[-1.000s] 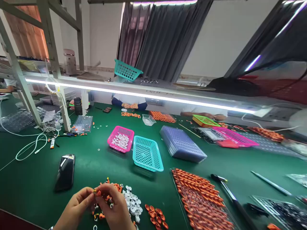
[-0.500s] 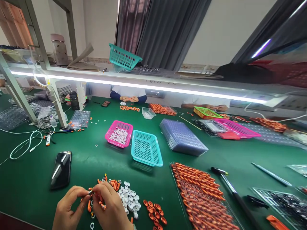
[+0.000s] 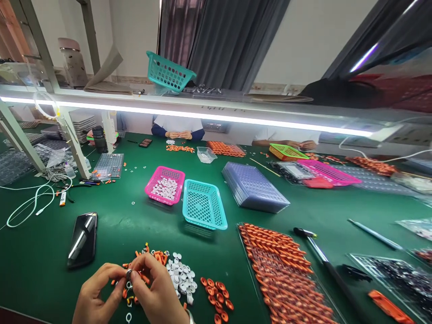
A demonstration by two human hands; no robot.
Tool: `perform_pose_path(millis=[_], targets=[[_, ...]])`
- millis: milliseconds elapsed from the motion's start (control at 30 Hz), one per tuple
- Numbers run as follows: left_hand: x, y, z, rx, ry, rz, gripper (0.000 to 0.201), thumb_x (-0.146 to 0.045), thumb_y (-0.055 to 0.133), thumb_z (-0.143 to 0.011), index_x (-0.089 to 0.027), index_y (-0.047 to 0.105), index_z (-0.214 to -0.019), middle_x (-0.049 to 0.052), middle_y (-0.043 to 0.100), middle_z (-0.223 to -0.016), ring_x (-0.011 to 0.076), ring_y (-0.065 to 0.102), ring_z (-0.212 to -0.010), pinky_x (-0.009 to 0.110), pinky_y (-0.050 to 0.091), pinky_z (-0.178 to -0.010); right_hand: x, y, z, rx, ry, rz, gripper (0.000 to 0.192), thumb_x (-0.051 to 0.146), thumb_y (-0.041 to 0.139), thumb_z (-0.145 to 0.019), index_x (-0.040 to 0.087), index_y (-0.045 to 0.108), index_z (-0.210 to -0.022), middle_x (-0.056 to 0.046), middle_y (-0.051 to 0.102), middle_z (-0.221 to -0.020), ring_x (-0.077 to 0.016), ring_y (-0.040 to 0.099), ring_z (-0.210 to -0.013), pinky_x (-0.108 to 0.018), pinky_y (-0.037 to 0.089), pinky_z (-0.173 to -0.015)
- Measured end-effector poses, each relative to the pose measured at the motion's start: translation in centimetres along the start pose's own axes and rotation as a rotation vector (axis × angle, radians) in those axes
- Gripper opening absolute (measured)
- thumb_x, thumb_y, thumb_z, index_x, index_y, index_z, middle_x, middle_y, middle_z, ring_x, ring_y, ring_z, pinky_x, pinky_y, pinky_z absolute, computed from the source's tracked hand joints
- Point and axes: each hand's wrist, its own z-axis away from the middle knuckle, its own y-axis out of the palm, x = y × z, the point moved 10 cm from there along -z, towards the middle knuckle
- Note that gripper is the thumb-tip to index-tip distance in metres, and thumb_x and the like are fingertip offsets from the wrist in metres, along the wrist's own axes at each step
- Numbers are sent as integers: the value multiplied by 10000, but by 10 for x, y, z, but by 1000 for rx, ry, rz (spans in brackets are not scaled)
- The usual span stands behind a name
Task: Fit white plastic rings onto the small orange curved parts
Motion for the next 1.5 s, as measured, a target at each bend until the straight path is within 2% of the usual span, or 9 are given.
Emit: perform_pose_path(millis=[133, 300, 433, 600, 800, 1033, 1200, 1500], targets=[[-3, 7, -5, 33, 19, -35, 109, -161, 600, -847, -230, 683, -829, -1, 681, -741, 153, 625, -649, 223, 503, -607, -11, -4, 0, -7, 118, -131, 263, 419, 606, -827, 197, 490, -747, 16, 490, -710, -138, 472, -636, -262, 414, -598], [-3, 13, -10, 53, 11, -109, 112, -176, 574, -854, -217, 659, -794, 5, 669, -737, 160, 624, -660, 237, 500, -610, -13, -10, -2, -26, 150, -148, 374, 526, 639, -786, 192, 483, -722, 45, 418, -667, -110, 375, -588, -238, 329, -550], [-9, 15, -13, 60, 37, -155, 129, -142, 556, -837, -214, 618, -751, -6, 639, -706, 148, 606, -640, 232, 490, -607, -14, -8, -3, 12, 169, -184, 417, 575, 633, -777, 194, 471, -722, 52, 403, -645, -105, 338, -574, -230, 289, -526], [-13, 14, -15, 70, 56, -195, 135, -135, 557, -838, -215, 617, -747, -2, 625, -703, 149, 596, -636, 235, 489, -602, -17, -6, -2, 41, 178, -195, 396, 541, 638, -788, 188, 474, -719, 53, 406, -649, -98, 335, -573, -224, 281, -524], [-21, 15, -17, 76, 106, -194, 130, -109, 588, -819, -226, 644, -813, -15, 662, -745, 143, 621, -664, 221, 502, -620, -16, -13, -3, 3, 194, -150, 336, 470, 643, -780, 189, 477, -700, 47, 427, -646, -107, 364, -585, -226, 310, -537], [-26, 19, -21, 97, 124, -239, 149, -95, 547, -810, -215, 611, -750, -12, 630, -693, 140, 595, -617, 226, 496, -583, -15, -13, -2, 17, 204, -192, 321, 455, 661, -778, 199, 481, -705, 54, 439, -637, -101, 395, -552, -221, 334, -522], [-27, 20, -20, 110, 136, -236, 142, -94, 557, -804, -213, 609, -748, -18, 620, -684, 135, 587, -615, 219, 492, -579, -18, -8, -1, 87, 241, -273, 376, 520, 680, -762, 197, 491, -719, 64, 441, -604, -89, 370, -528, -211, 294, -493], [-27, 19, -21, 131, 118, -229, 137, -107, 564, -820, -215, 599, -744, -18, 626, -690, 136, 593, -619, 223, 493, -586, -22, -9, -3, 67, 283, -309, 407, 519, 707, -715, 200, 455, -682, 85, 381, -562, -75, 306, -506, -209, 233, -477]])
